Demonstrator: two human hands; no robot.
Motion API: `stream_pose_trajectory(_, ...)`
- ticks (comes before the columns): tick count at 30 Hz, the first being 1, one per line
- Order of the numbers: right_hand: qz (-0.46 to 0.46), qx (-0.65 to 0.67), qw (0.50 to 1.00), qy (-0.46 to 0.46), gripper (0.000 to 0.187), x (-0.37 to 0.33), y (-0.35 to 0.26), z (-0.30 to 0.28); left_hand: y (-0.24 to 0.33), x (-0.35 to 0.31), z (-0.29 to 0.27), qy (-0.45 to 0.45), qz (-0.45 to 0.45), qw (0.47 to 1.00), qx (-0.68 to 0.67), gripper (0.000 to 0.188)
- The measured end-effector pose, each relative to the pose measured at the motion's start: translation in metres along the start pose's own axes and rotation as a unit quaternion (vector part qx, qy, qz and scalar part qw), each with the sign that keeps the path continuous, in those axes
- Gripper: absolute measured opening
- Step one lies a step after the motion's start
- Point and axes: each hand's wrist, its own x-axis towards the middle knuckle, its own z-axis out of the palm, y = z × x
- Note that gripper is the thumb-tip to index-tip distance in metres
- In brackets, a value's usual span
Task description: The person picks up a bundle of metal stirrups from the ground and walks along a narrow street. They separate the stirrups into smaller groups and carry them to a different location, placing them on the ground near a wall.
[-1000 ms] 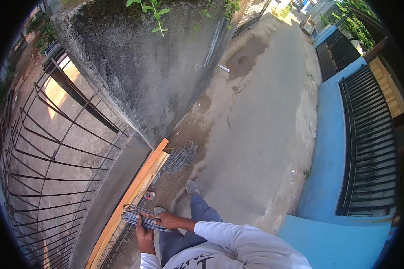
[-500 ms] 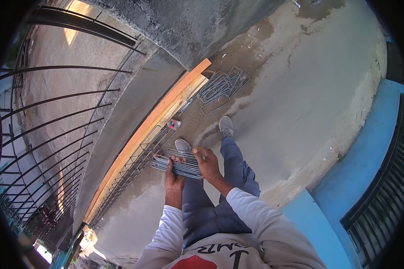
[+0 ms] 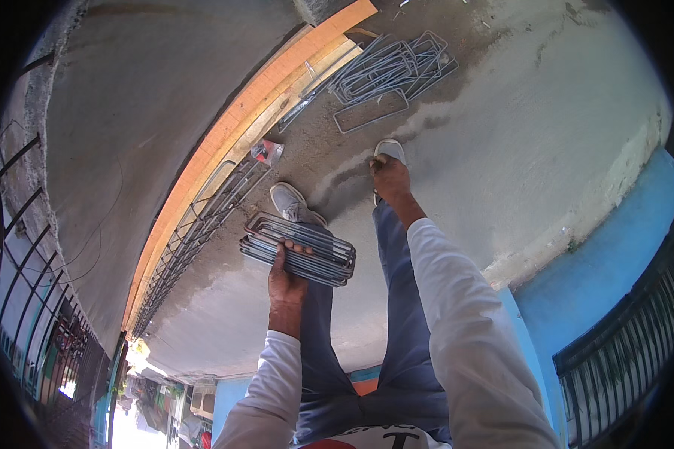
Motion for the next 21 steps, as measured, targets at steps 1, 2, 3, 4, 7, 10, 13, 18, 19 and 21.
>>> stream_pose_trajectory(1,-0.003,-0.047,0.999,0.021,0.018,0.019,0.027,0.003,-0.005,0.013,-0.004,0.000,-0.011,1.000,0.002,0.012)
stream_pose_trajectory(2,-0.005,-0.096,0.995,0.041,0.018,0.037,0.052,0.006,-0.010,0.025,-0.008,-0.001,-0.019,1.000,0.003,0.011)
stream_pose_trajectory(3,0.004,-0.107,0.993,0.046,0.018,0.055,0.057,0.003,-0.012,0.033,-0.015,0.002,-0.015,1.000,0.002,0.011)
stream_pose_trajectory(4,0.012,-0.115,0.993,0.021,0.019,0.072,0.060,-0.002,-0.014,0.039,-0.023,0.009,-0.018,1.000,-0.001,0.012)
stream_pose_trajectory(7,0.079,-0.018,0.996,0.029,0.021,0.114,0.041,-0.017,-0.018,0.049,-0.037,0.031,-0.016,0.999,-0.007,0.014)
stream_pose_trajectory(10,0.158,-0.074,0.981,0.080,0.026,0.159,0.097,-0.015,-0.016,0.060,-0.029,0.034,-0.047,0.998,-0.003,0.015)
stream_pose_trajectory(13,0.190,-0.085,0.974,0.085,0.029,0.185,0.097,-0.017,-0.010,0.064,-0.025,0.024,-0.048,0.999,-0.009,0.017)
stream_pose_trajectory(18,0.178,-0.121,0.971,0.104,0.038,0.206,0.104,-0.006,-0.008,0.064,-0.005,0.024,-0.026,0.998,0.043,0.018)
stream_pose_trajectory(19,0.183,-0.135,0.970,0.084,0.039,0.215,0.109,-0.005,-0.008,0.067,-0.002,0.015,-0.020,0.998,0.058,0.018)
stream_pose_trajectory(21,0.194,-0.163,0.966,0.044,0.042,0.228,0.119,-0.007,-0.007,0.068,0.002,0.016,-0.025,0.998,0.062,0.019)
